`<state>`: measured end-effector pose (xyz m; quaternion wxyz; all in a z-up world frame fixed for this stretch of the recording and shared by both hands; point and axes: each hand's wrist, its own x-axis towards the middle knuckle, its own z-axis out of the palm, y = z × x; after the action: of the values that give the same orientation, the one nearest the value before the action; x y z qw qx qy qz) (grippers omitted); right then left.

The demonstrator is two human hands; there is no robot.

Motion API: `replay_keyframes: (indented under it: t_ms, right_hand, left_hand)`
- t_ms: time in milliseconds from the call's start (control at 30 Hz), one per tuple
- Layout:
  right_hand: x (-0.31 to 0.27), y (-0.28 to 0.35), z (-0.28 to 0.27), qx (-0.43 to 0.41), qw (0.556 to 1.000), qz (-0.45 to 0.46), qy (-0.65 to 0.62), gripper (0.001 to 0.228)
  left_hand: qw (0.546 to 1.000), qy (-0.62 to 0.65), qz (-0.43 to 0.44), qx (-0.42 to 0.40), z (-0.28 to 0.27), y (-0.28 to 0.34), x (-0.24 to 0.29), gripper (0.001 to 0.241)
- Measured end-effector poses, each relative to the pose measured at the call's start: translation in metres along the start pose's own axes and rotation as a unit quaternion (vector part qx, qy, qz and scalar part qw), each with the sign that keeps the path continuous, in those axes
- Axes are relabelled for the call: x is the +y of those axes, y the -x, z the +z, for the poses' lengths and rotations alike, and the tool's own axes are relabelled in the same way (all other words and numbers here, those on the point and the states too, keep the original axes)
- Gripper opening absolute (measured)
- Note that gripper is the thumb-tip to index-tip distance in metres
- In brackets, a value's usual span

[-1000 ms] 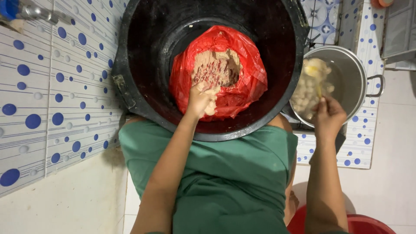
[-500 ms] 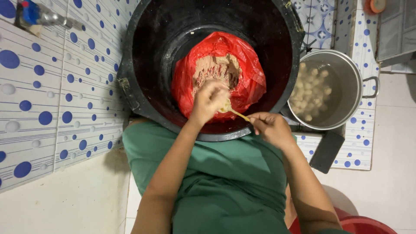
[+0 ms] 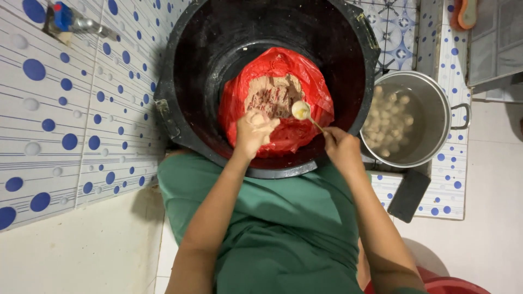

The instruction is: The person is portioning a meat or dough mixture from a plastic bag into a pot of water to make meatballs, using a spoon and their hands.

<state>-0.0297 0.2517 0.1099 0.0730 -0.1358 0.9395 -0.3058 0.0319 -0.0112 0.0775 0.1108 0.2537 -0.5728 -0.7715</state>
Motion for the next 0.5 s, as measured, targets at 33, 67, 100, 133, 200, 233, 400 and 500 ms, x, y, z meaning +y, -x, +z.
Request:
replay_keyframes:
  t_ms: [33,67,100,133,200,233,400,500]
  right_hand:
    - [0.007,-0.008,0.012,0.001,1.000,-0.001,-0.001,0.019]
    - [0.014,-0.015,0.023,0.021,1.000,-0.013,-0.003,0.019]
    - [0.021,-0.023,0.034,0.041,0.999,-0.024,-0.005,0.018]
    - [0.017,-0.024,0.040,0.041,0.999,-0.025,-0.006,0.018]
    - [0.009,-0.027,0.051,0.121,0.987,-0.105,-0.023,0.016]
    - [0.004,-0.025,0.051,0.121,0.987,-0.105,-0.023,0.016]
    - [-0.004,-0.023,0.051,0.139,0.984,-0.113,-0.023,0.019]
    - [-0.001,-0.024,0.057,0.150,0.983,-0.105,-0.009,0.018]
  left_hand:
    - [1.000,-0.001,0.002,0.001,0.002,0.002,0.000,0.034]
    - [1.000,0.006,-0.020,-0.006,0.005,0.005,-0.001,0.028]
    - [0.999,0.014,-0.041,-0.013,0.008,0.008,-0.002,0.032]
    - [0.999,0.013,-0.041,-0.012,0.011,0.015,0.014,0.032]
    - [0.992,0.065,-0.041,-0.097,0.018,0.030,0.046,0.034]
    - [0.992,0.065,-0.041,-0.097,0.016,0.025,0.037,0.034]
    - [0.956,0.198,0.027,-0.217,0.010,0.008,-0.014,0.036]
    - [0.950,0.219,0.026,-0.221,0.027,0.032,0.017,0.011]
